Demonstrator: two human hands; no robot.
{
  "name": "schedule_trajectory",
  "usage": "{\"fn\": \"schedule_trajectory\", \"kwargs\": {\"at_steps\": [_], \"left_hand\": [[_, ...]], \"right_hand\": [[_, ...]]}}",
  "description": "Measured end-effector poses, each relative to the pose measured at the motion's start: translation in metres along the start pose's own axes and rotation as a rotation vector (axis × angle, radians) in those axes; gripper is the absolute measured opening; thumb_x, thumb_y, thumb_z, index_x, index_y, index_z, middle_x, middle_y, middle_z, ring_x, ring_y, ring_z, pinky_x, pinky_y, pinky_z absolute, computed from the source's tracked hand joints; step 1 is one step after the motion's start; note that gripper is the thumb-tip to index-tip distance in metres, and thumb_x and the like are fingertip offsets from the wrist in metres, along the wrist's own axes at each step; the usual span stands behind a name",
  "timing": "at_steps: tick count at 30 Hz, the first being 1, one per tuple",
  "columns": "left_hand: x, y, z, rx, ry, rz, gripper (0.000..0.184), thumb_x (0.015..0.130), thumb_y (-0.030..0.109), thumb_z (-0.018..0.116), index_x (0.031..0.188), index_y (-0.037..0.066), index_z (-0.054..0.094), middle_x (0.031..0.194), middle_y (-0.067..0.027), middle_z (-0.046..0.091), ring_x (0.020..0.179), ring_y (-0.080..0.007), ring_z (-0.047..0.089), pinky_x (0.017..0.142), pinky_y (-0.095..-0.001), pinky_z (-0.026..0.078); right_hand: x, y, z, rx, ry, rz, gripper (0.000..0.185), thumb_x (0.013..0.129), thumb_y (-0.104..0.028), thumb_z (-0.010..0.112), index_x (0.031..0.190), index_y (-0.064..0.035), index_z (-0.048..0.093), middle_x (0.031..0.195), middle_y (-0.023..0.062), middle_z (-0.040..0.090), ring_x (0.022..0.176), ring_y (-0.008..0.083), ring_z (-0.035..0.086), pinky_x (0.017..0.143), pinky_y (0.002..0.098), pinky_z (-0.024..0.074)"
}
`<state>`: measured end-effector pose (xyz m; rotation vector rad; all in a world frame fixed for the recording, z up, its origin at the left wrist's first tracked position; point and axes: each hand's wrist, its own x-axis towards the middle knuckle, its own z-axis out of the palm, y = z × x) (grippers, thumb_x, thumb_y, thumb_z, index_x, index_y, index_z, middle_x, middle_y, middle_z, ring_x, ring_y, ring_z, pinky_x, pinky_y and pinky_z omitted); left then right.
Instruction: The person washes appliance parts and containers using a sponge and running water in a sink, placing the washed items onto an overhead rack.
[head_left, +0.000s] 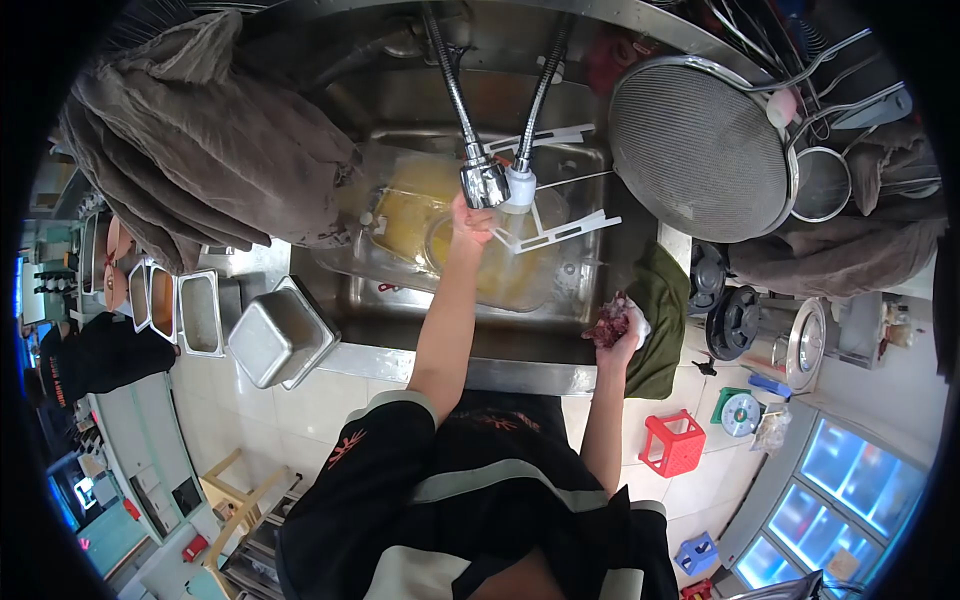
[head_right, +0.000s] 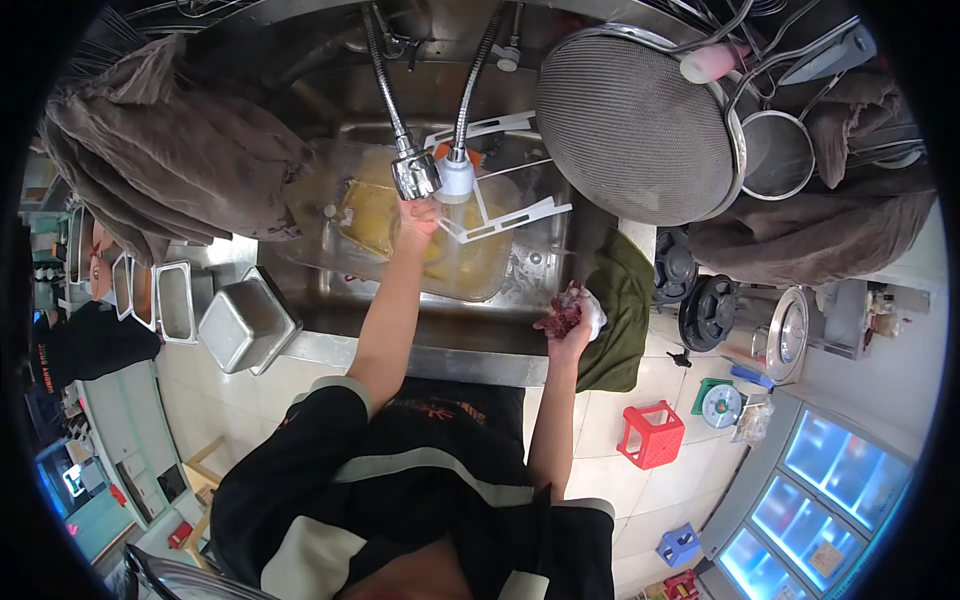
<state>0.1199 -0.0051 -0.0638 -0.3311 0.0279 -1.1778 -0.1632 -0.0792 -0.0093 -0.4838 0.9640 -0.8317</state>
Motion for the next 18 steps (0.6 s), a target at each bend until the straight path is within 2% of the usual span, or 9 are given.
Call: {"fn": "schedule_trajectory", "kwargs": {"at_steps": [1,3,5,6,8,10,13,16,18], "left_hand": [[0.006,-0.007,0.008,-0.029,-0.046,-0.031,0.03,0.081,0.026,0.039,0.092,0.001,0.051,0.059,-0.0044,0.053,0.026,-0.0025,0.032,0.023,-0.0143,0.023],[0.041,-0.045,0.054,0.149,0.624,0.397,0.03,0.081,0.031,0.043,0.098,0.008,0.052,0.051,-0.0009,0.048,0.027,-0.0024,0.032,0.023,-0.0145,0.024],[0.052,-0.06,0.078,0.234,0.975,0.587,0.031,0.08,0.034,0.046,0.1,0.011,0.053,0.046,0.0012,0.044,0.027,-0.0026,0.033,0.024,-0.015,0.027],[0.049,-0.062,0.08,0.228,0.989,0.564,0.032,0.08,0.034,0.046,0.1,0.01,0.053,0.046,0.0016,0.043,0.027,-0.0029,0.033,0.025,-0.0153,0.028],[0.036,-0.051,0.058,0.199,0.74,0.393,0.032,0.08,0.033,0.045,0.099,0.008,0.053,0.045,0.0023,0.042,0.028,-0.0033,0.033,0.027,-0.0157,0.032],[-0.004,-0.005,-0.01,0.151,0.214,0.101,0.032,0.081,0.03,0.043,0.099,0.005,0.053,0.045,0.003,0.041,0.029,-0.0035,0.034,0.03,-0.0161,0.034],[-0.015,0.023,-0.009,0.097,-0.253,-0.04,0.031,0.084,0.02,0.032,0.101,0.004,0.052,0.042,0.0028,0.035,0.029,-0.003,0.031,0.031,-0.016,0.03],[-0.044,0.037,0.02,0.106,-0.065,0.084,0.035,0.084,0.016,0.031,0.114,0.004,0.045,0.042,0.0034,0.031,0.028,-0.0038,0.03,0.028,-0.0161,0.027],[-0.058,0.048,0.025,0.123,-0.154,0.089,0.038,0.085,0.016,0.03,0.119,0.002,0.039,0.041,0.0027,0.029,0.029,-0.0027,0.03,0.028,-0.0162,0.024]], "right_hand": [[-0.001,-0.002,0.0,0.005,-0.021,0.002,0.024,0.079,-0.022,0.047,0.093,-0.0033,0.053,0.069,0.0069,0.056,0.049,0.0148,0.051,0.04,0.0244,0.0442],[-0.001,-0.001,-0.004,0.018,-0.042,0.027,0.025,0.079,-0.022,0.046,0.094,-0.0036,0.053,0.07,0.007,0.056,0.049,0.0147,0.051,0.04,0.0244,0.0444],[0.0,0.003,-0.01,0.018,-0.041,0.033,0.026,0.079,-0.023,0.046,0.096,-0.0039,0.052,0.07,0.0071,0.056,0.048,0.0146,0.051,0.041,0.0243,0.0446],[0.002,0.005,-0.014,0.011,-0.03,0.024,0.026,0.079,-0.023,0.046,0.096,-0.0041,0.052,0.071,0.0071,0.056,0.048,0.0146,0.051,0.041,0.0242,0.0448],[0.003,0.006,-0.016,0.012,0.006,0.013,0.025,0.079,-0.022,0.046,0.095,-0.0044,0.053,0.072,0.007,0.057,0.047,0.0147,0.051,0.041,0.0241,0.0449],[0.003,0.007,-0.014,0.029,0.056,0.012,0.024,0.078,-0.022,0.046,0.094,-0.0046,0.053,0.073,0.007,0.057,0.048,0.0148,0.051,0.041,0.0241,0.0449],[0.005,0.012,-0.018,-0.014,0.039,-0.017,0.025,0.08,-0.022,0.046,0.098,-0.0058,0.052,0.077,0.0042,0.056,0.059,0.0161,0.053,0.044,0.0253,0.0443],[0.005,0.013,-0.014,-0.036,0.013,-0.001,0.025,0.08,-0.024,0.046,0.096,-0.0067,0.052,0.076,0.0045,0.056,0.057,0.0163,0.053,0.042,0.0285,0.0455],[0.001,0.014,-0.011,-0.054,-0.015,0.066,0.026,0.079,-0.028,0.046,0.095,-0.0079,0.052,0.072,0.0049,0.055,0.054,0.0161,0.052,0.036,0.0333,0.0461]]}}
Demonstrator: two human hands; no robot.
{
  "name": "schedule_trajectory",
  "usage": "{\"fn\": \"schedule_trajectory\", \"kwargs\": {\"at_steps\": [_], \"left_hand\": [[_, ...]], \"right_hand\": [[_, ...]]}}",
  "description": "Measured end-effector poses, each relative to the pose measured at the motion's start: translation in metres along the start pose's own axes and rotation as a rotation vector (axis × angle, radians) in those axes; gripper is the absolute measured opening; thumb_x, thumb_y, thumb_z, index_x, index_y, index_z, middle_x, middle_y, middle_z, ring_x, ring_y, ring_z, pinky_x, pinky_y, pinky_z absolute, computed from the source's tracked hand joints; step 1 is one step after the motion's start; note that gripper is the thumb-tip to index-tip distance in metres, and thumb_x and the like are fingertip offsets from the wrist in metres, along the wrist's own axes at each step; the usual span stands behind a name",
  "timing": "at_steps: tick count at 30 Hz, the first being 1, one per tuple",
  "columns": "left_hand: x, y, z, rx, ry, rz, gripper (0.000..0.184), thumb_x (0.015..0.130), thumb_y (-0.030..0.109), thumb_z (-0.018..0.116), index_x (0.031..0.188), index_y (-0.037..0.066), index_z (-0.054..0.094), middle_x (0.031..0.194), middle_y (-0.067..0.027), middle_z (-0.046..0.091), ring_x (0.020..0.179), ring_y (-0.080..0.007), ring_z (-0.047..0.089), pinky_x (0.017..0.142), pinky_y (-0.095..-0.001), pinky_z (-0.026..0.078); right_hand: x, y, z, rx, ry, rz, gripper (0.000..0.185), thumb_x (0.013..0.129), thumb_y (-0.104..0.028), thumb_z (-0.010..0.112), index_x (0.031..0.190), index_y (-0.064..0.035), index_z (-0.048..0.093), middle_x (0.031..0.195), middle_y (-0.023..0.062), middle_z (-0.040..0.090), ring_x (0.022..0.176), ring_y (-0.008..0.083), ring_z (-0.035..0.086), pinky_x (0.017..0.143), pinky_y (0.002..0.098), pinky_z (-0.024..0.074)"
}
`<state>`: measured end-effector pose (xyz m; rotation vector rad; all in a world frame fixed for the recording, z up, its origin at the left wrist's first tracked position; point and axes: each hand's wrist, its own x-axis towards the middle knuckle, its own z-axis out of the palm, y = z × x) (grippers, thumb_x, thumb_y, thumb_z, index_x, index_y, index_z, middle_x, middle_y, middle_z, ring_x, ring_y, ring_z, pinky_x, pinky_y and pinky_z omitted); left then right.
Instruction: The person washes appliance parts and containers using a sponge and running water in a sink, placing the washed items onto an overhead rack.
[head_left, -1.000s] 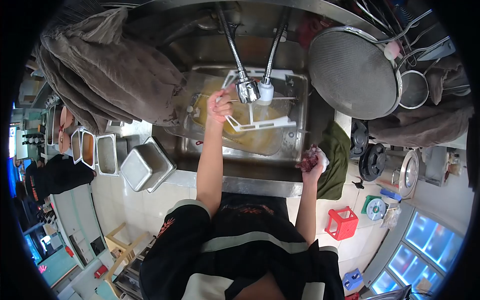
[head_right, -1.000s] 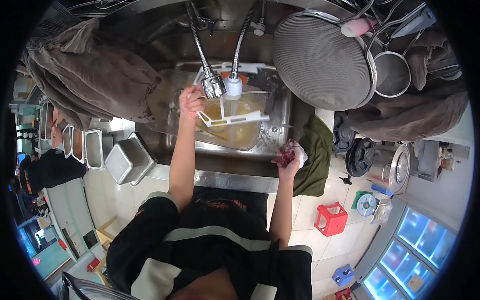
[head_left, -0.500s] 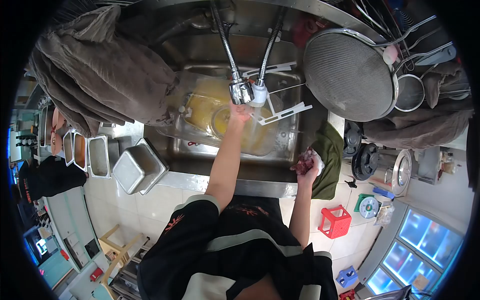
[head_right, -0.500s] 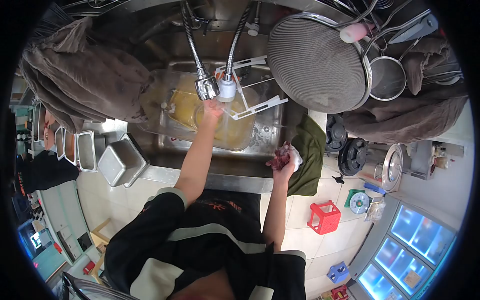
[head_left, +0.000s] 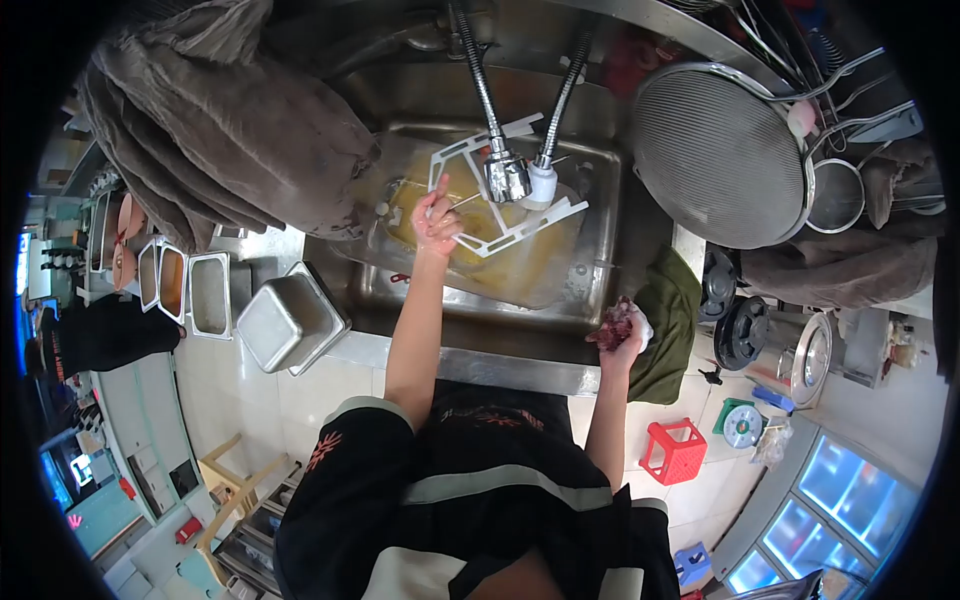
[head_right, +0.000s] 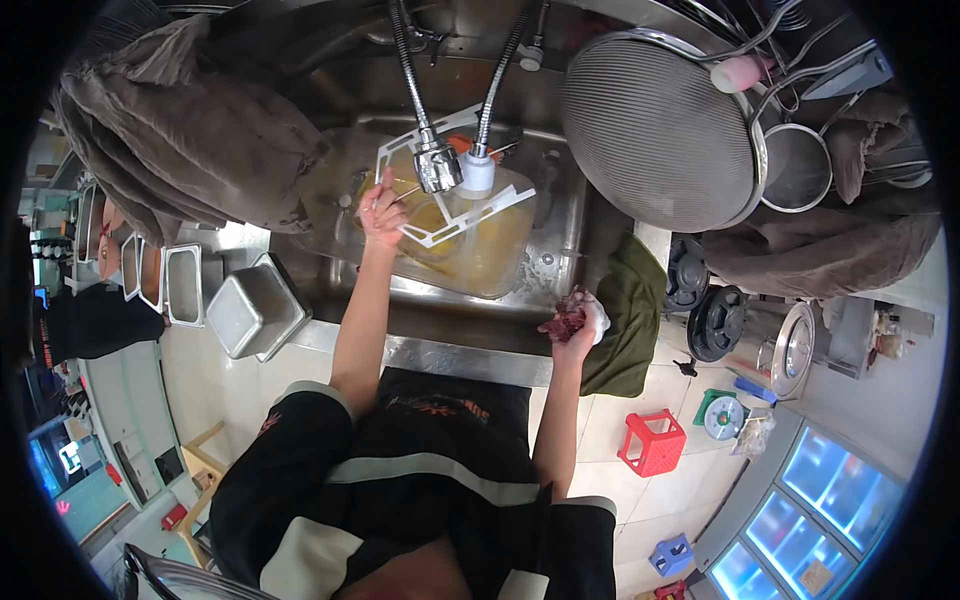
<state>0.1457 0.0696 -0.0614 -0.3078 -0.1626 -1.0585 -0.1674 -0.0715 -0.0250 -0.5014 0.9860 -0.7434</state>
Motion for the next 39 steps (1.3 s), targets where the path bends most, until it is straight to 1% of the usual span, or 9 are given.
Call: {"fn": "schedule_trajectory", "kwargs": {"at_steps": [5,11,14,17,22,30,33,36,39], "left_hand": [[-0.03,0.011,0.024,-0.027,-0.022,0.007,0.037,0.085,0.016,0.029,0.119,0.003,0.04,0.042,0.0013,0.031,0.03,-0.0046,0.03,0.028,-0.0162,0.026],[-0.053,-0.001,0.016,-0.066,-0.029,-0.002,0.038,0.086,0.017,0.029,0.12,0.005,0.038,0.043,0.0023,0.032,0.029,-0.0035,0.03,0.028,-0.0167,0.026],[-0.04,-0.035,0.0,-0.164,0.016,-0.034,0.037,0.085,0.017,0.03,0.119,0.004,0.039,0.043,0.0031,0.032,0.029,-0.0029,0.029,0.028,-0.0171,0.027],[-0.015,-0.071,-0.015,-0.246,0.095,-0.078,0.035,0.085,0.021,0.034,0.114,0.003,0.043,0.042,0.0039,0.031,0.029,-0.0033,0.029,0.028,-0.0173,0.027],[0.029,-0.107,-0.053,-0.266,0.266,-0.089,0.037,0.084,0.027,0.037,0.112,0.003,0.045,0.045,0.0036,0.031,0.031,-0.0038,0.029,0.029,-0.016,0.025],[0.032,-0.125,-0.027,-0.119,0.299,-0.139,0.043,0.084,0.033,0.034,0.115,0.003,0.042,0.059,0.0015,0.041,0.042,-0.004,0.036,0.039,-0.0159,0.031],[0.027,-0.115,-0.005,-0.258,0.486,-0.191,0.041,0.085,0.033,0.032,0.111,0.004,0.045,0.063,-0.002,0.047,0.045,-0.0056,0.039,0.041,-0.0176,0.032],[0.019,-0.103,-0.016,-0.185,0.58,-0.154,0.039,0.084,0.033,0.033,0.105,0.004,0.047,0.074,-0.0045,0.051,0.051,-0.0071,0.043,0.043,-0.0194,0.035],[0.018,-0.101,0.004,0.094,0.746,-0.156,0.033,0.083,0.032,0.035,0.099,0.005,0.048,0.078,-0.0064,0.053,0.051,-0.0079,0.043,0.044,-0.021,0.036]], "right_hand": [[0.005,0.005,0.002,0.002,-0.095,0.02,0.028,0.079,-0.029,0.046,0.096,-0.0084,0.052,0.07,0.0056,0.054,0.053,0.0164,0.051,0.035,0.0348,0.0467],[0.002,0.002,0.01,-0.014,0.016,-0.006,0.028,0.08,-0.028,0.044,0.098,-0.0079,0.051,0.071,0.0061,0.054,0.052,0.018,0.051,0.036,0.0365,0.0472],[-0.011,-0.006,0.021,0.029,-0.011,-0.023,0.022,0.079,-0.021,0.045,0.091,-0.0031,0.052,0.075,0.0081,0.056,0.056,0.0163,0.054,0.044,0.0241,0.0461],[-0.018,-0.012,0.02,0.009,-0.05,-0.029,0.022,0.078,-0.02,0.046,0.09,-0.0026,0.052,0.074,0.0082,0.056,0.054,0.0162,0.053,0.043,0.0245,0.0461],[-0.016,-0.011,0.003,0.033,0.04,-0.075,0.022,0.077,-0.02,0.046,0.088,-0.0019,0.053,0.068,0.0086,0.056,0.047,0.0159,0.052,0.039,0.0247,0.0445],[-0.008,-0.009,-0.029,0.073,0.09,-0.065,0.025,0.077,-0.022,0.047,0.092,-0.003,0.052,0.066,0.008,0.056,0.046,0.0167,0.052,0.036,0.0265,0.0431],[0.002,-0.002,-0.041,0.096,0.095,-0.047,0.026,0.078,-0.024,0.047,0.095,-0.0047,0.053,0.068,0.0074,0.056,0.047,0.0161,0.052,0.038,0.0266,0.0441],[0.002,-0.002,-0.037,0.053,-0.021,-0.009,0.028,0.079,-0.026,0.047,0.097,-0.0061,0.053,0.071,0.0068,0.057,0.049,0.0153,0.053,0.04,0.0264,0.0455],[-0.001,-0.006,-0.019,0.06,-0.033,0.004,0.028,0.078,-0.025,0.046,0.095,-0.0035,0.052,0.071,0.0074,0.057,0.047,0.0157,0.052,0.037,0.0254,0.0448]]}}
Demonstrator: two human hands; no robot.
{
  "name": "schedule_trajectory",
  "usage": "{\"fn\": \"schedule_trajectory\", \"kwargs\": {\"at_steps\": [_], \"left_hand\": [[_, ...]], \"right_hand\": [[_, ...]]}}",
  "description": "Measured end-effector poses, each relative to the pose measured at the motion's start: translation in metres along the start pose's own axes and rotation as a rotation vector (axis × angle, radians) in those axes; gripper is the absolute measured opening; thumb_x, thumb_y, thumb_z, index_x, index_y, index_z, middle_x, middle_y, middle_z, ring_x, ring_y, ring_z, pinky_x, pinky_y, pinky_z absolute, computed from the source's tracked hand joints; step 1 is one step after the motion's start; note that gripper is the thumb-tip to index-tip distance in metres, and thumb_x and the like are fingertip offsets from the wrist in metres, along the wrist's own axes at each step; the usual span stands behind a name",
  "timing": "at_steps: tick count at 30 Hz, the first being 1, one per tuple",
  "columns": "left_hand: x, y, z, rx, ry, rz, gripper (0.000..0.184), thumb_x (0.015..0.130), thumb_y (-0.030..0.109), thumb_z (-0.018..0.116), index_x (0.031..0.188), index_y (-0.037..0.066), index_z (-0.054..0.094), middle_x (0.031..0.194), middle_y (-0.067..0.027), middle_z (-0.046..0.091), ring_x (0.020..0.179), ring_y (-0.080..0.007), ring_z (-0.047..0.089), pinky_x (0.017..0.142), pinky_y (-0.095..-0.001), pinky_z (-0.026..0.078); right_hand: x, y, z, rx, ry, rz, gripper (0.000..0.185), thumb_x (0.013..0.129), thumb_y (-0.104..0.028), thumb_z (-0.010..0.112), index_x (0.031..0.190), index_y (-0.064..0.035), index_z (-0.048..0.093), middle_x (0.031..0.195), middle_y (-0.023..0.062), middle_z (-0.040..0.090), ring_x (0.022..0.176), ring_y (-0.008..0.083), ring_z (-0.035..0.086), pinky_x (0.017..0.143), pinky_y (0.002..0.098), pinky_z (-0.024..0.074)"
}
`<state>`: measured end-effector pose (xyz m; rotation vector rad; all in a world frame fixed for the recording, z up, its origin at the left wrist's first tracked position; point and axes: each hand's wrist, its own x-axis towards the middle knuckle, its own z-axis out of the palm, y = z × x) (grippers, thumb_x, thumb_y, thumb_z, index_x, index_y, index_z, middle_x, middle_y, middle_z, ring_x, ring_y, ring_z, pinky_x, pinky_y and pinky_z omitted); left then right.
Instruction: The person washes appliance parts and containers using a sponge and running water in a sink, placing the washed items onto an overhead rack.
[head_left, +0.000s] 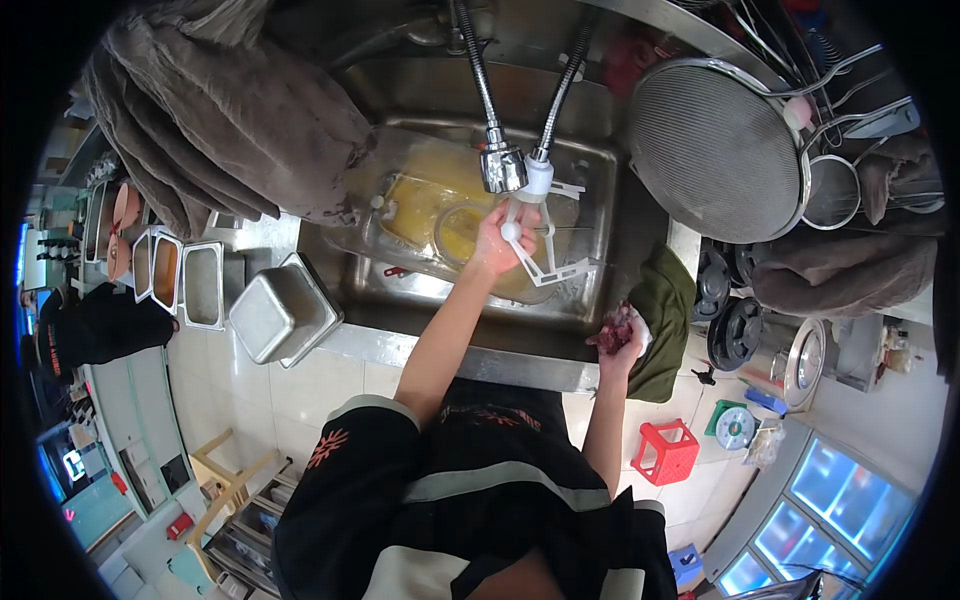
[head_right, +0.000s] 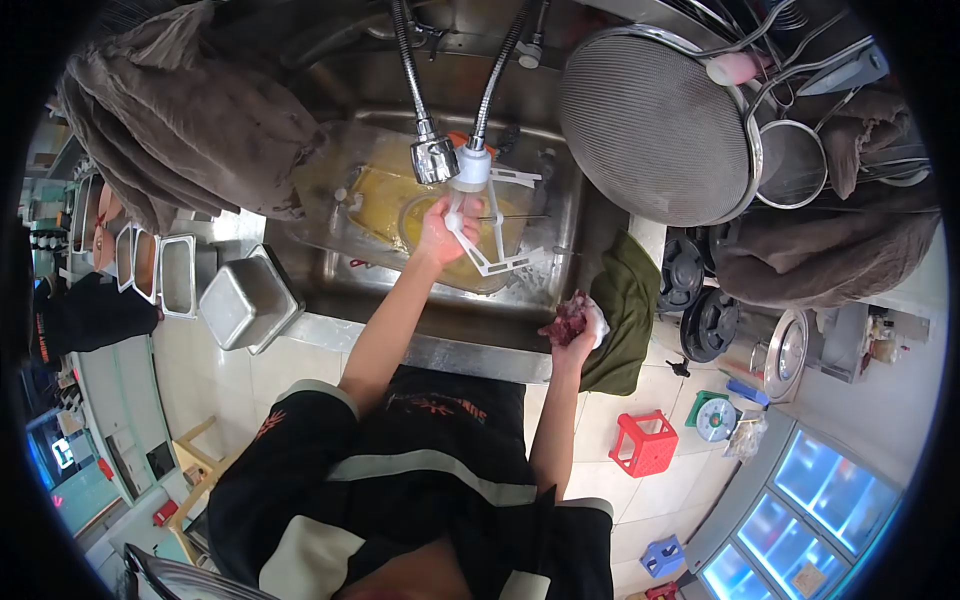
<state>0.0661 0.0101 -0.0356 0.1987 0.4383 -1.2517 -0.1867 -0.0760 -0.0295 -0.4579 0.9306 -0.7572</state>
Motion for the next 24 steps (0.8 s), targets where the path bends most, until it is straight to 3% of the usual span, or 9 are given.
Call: {"fn": "schedule_trajectory", "kwargs": {"at_steps": [3,9,12,16,19,24], "left_hand": [[-0.012,-0.002,0.017,0.141,0.099,-0.031,0.026,0.082,0.031,0.038,0.089,0.008,0.049,0.066,-0.0027,0.049,0.048,-0.0075,0.04,0.043,-0.0212,0.033],[-0.032,-0.013,0.006,0.132,0.127,-0.092,0.022,0.082,0.033,0.043,0.078,0.011,0.048,0.047,0.0073,0.032,0.039,-0.0044,0.029,0.039,-0.0196,0.025],[-0.055,-0.015,-0.001,0.081,-0.008,-0.093,0.023,0.082,0.033,0.043,0.078,0.012,0.05,0.046,0.0084,0.032,0.037,-0.0028,0.028,0.038,-0.0186,0.025],[-0.09,-0.002,-0.005,0.003,-0.076,-0.027,0.022,0.084,0.029,0.041,0.079,0.01,0.05,0.048,0.0088,0.033,0.036,-0.0013,0.029,0.039,-0.0184,0.027],[-0.117,0.013,-0.002,0.045,-0.102,0.014,0.026,0.083,0.033,0.042,0.081,0.011,0.055,0.045,0.0077,0.032,0.035,-0.0024,0.028,0.037,-0.0188,0.025],[-0.165,0.034,0.011,0.083,-0.269,0.019,0.026,0.086,0.034,0.034,0.084,0.01,0.045,0.047,0.0071,0.033,0.036,-0.002,0.03,0.039,-0.0189,0.026]], "right_hand": [[0.004,0.001,0.007,0.007,0.027,-0.003,0.028,0.078,-0.024,0.046,0.094,-0.0023,0.052,0.071,0.0075,0.057,0.047,0.0158,0.052,0.038,0.0247,0.0448],[-0.004,-0.003,0.019,-0.047,-0.005,-0.005,0.027,0.078,-0.022,0.047,0.094,-0.0008,0.053,0.076,0.0071,0.057,0.054,0.0159,0.054,0.041,0.0237,0.0451],[-0.006,-0.006,0.025,-0.053,-0.01,-0.017,0.026,0.078,-0.021,0.047,0.093,-0.0014,0.053,0.079,0.0071,0.057,0.057,0.0159,0.055,0.043,0.0241,0.0457],[0.007,0.001,0.013,-0.037,0.035,-0.049,0.024,0.078,-0.021,0.047,0.092,-0.0029,0.052,0.08,0.0071,0.057,0.059,0.016,0.055,0.045,0.0249,0.0464],[0.003,0.0,0.017,-0.038,-0.007,-0.025,0.022,0.078,-0.021,0.047,0.091,-0.0038,0.053,0.08,0.0067,0.057,0.06,0.0162,0.055,0.046,0.0253,0.0466],[0.001,0.002,0.025,-0.06,-0.019,-0.01,0.023,0.078,-0.023,0.047,0.092,-0.0051,0.052,0.077,0.0061,0.056,0.057,0.0162,0.054,0.043,0.0291,0.0473]]}}
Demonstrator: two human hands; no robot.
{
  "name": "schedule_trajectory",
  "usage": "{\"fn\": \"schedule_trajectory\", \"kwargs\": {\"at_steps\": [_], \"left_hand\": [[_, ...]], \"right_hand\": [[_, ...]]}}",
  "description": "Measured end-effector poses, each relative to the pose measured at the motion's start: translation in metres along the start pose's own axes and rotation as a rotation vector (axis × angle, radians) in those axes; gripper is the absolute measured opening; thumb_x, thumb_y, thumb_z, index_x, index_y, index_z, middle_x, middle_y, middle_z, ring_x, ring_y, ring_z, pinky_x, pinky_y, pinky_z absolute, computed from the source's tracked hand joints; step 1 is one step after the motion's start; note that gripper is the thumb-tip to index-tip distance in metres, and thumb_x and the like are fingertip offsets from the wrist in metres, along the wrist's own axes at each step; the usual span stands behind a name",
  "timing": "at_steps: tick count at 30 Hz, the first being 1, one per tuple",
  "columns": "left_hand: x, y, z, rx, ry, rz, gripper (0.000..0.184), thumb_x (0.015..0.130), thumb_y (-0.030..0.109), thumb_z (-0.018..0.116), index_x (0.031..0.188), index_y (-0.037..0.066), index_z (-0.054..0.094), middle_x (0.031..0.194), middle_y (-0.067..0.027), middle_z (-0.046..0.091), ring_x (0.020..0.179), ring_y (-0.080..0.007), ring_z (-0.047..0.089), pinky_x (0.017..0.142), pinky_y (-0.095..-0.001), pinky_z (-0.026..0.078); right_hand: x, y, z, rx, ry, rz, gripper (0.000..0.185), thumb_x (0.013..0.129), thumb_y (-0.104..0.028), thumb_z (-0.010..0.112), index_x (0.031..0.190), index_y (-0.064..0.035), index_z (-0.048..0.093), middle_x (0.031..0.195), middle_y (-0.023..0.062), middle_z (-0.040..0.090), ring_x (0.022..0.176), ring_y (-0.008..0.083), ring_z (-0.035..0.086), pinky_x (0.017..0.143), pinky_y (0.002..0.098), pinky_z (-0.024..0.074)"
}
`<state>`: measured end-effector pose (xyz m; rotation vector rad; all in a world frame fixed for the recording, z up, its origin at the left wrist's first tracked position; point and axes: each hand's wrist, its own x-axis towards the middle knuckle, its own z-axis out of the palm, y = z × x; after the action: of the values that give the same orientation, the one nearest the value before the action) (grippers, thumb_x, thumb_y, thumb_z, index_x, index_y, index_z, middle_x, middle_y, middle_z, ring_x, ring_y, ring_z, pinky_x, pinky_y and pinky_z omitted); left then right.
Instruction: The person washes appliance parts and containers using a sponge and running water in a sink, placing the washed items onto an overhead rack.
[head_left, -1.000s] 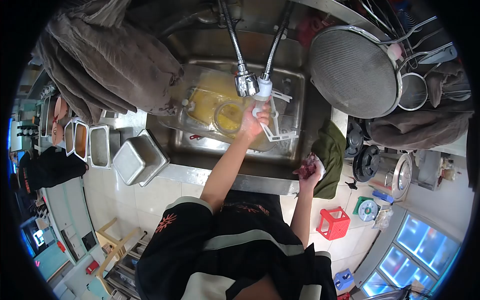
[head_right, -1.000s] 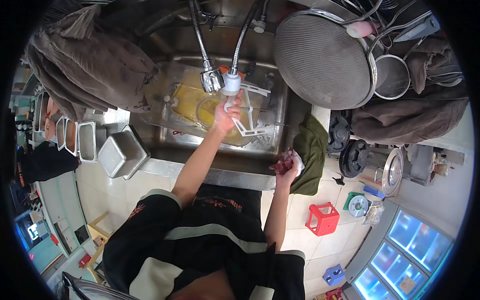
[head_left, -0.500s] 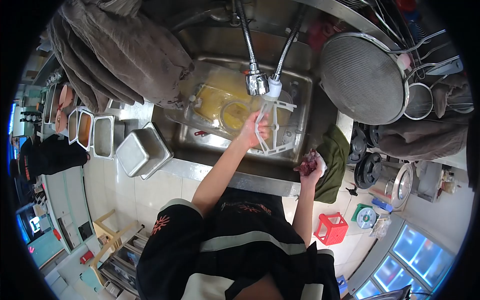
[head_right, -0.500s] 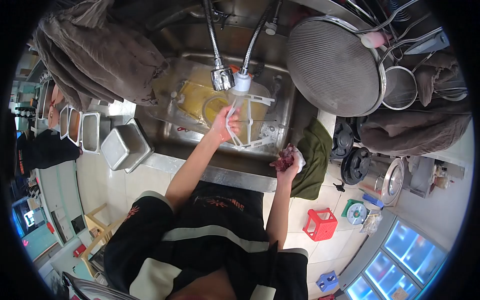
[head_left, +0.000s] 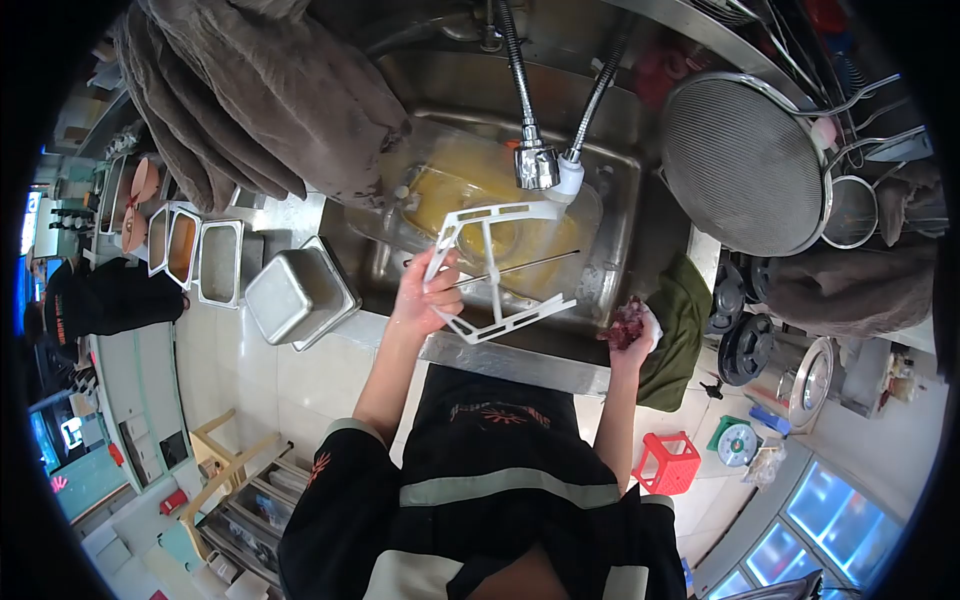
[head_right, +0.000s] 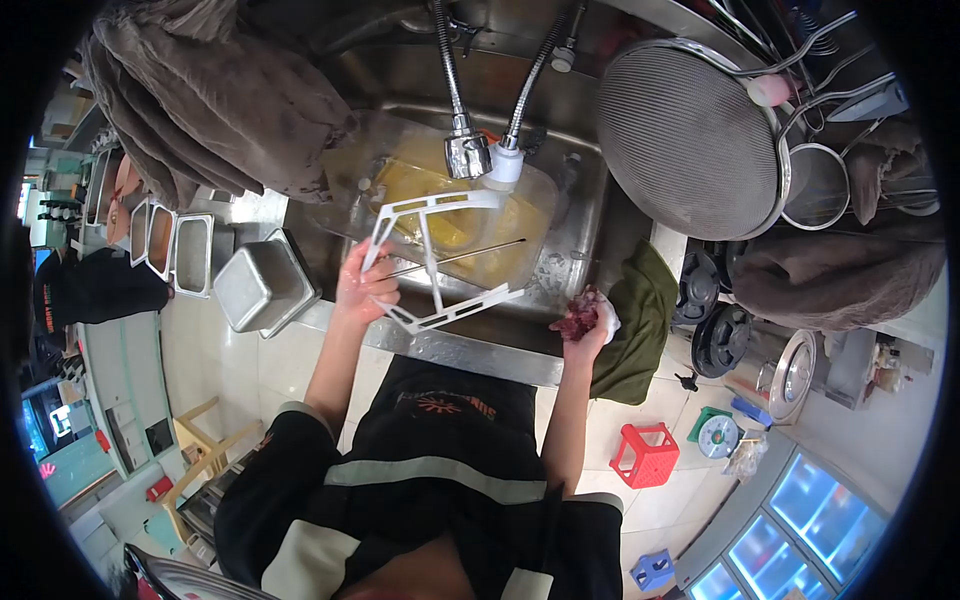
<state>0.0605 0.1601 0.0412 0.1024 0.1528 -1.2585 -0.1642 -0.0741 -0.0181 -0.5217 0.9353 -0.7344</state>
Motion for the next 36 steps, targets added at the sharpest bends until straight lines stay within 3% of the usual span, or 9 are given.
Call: {"fn": "schedule_trajectory", "kwargs": {"at_steps": [2,6,9,14,23,26,27,31,36], "left_hand": [[-0.015,0.009,0.016,0.07,0.016,0.007,0.029,0.087,0.035,0.031,0.082,0.01,0.043,0.046,0.0068,0.033,0.037,-0.0025,0.031,0.038,-0.02,0.025],[-0.04,0.012,0.072,1.091,0.242,0.02,0.024,0.082,0.031,0.047,0.075,0.009,0.05,0.047,0.0047,0.039,0.035,-0.0072,0.033,0.035,-0.0215,0.026],[-0.044,-0.014,0.109,2.198,0.004,0.421,0.018,0.074,0.027,0.057,0.072,0.01,0.052,0.048,0.0026,0.04,0.035,-0.0108,0.035,0.037,-0.0227,0.029],[-0.059,-0.025,0.147,2.817,-0.331,0.628,0.016,0.065,0.026,0.061,0.073,0.013,0.055,0.05,0.0038,0.04,0.038,-0.0105,0.036,0.039,-0.0233,0.027],[-0.068,-0.025,0.17,2.849,-0.644,0.913,0.017,0.058,0.015,0.057,0.074,0.01,0.057,0.049,0.0048,0.024,0.039,-0.0065,0.027,0.039,-0.0209,0.018],[-0.068,-0.022,0.176,2.824,-0.76,0.99,0.018,0.056,0.015,0.057,0.073,0.009,0.057,0.05,0.0047,0.023,0.039,-0.0062,0.026,0.039,-0.0206,0.017],[-0.068,-0.021,0.177,2.81,-0.798,1.031,0.017,0.057,0.016,0.057,0.073,0.009,0.057,0.05,0.0047,0.023,0.039,-0.0061,0.026,0.039,-0.0207,0.017],[-0.066,-0.018,0.187,2.734,-0.934,1.182,0.019,0.072,0.026,0.054,0.072,0.007,0.056,0.049,0.005,0.024,0.039,-0.0063,0.027,0.039,-0.0201,0.018],[-0.059,-0.013,0.208,2.675,-1.105,1.433,0.028,0.079,0.032,0.05,0.07,0.006,0.056,0.048,0.0052,0.024,0.038,-0.0059,0.027,0.038,-0.0189,0.019]], "right_hand": [[0.004,0.005,-0.002,-0.002,0.054,0.015,0.027,0.078,-0.026,0.046,0.095,-0.0056,0.052,0.072,0.0057,0.054,0.052,0.0158,0.052,0.036,0.036,0.0484],[-0.004,0.002,0.005,0.009,-0.014,0.047,0.021,0.078,-0.021,0.048,0.091,-0.0044,0.053,0.078,0.0062,0.057,0.058,0.0162,0.055,0.046,0.0254,0.0468],[-0.006,0.001,0.006,-0.009,-0.042,0.031,0.022,0.078,-0.02,0.048,0.091,-0.0036,0.053,0.078,0.0063,0.057,0.058,0.0159,0.055,0.045,0.0246,0.0468],[-0.011,0.002,0.009,-0.034,-0.043,0.009,0.023,0.078,-0.02,0.048,0.092,-0.0022,0.053,0.078,0.0062,0.057,0.059,0.0149,0.055,0.046,0.0237,0.0473],[0.011,0.018,-0.029,-0.116,-0.002,0.0,0.024,0.078,-0.027,0.046,0.082,-0.0045,0.052,0.06,0.0038,0.053,0.054,0.0155,0.055,0.043,0.029,0.048],[0.032,0.032,-0.062,0.03,-0.077,0.007,0.033,0.078,-0.027,0.048,0.1,-0.0025,0.048,0.073,0.0066,0.054,0.055,0.0188,0.056,0.048,0.0393,0.0528],[0.053,0.044,-0.1,0.21,-0.299,0.063,0.037,0.078,-0.025,0.048,0.108,-0.0029,0.044,0.083,0.0082,0.054,0.056,0.0193,0.057,0.045,0.0358,0.0525],[-0.029,-0.006,0.018,-0.022,-0.057,0.022,0.021,0.079,-0.023,0.049,0.089,-0.0071,0.058,0.067,0.0043,0.06,0.05,0.0116,0.054,0.042,0.0196,0.0459],[-0.03,-0.007,0.019,0.073,-0.073,0.0,0.022,0.078,-0.024,0.05,0.089,-0.0062,0.058,0.07,0.0019,0.059,0.053,0.01,0.053,0.042,0.0192,0.0428]]}}
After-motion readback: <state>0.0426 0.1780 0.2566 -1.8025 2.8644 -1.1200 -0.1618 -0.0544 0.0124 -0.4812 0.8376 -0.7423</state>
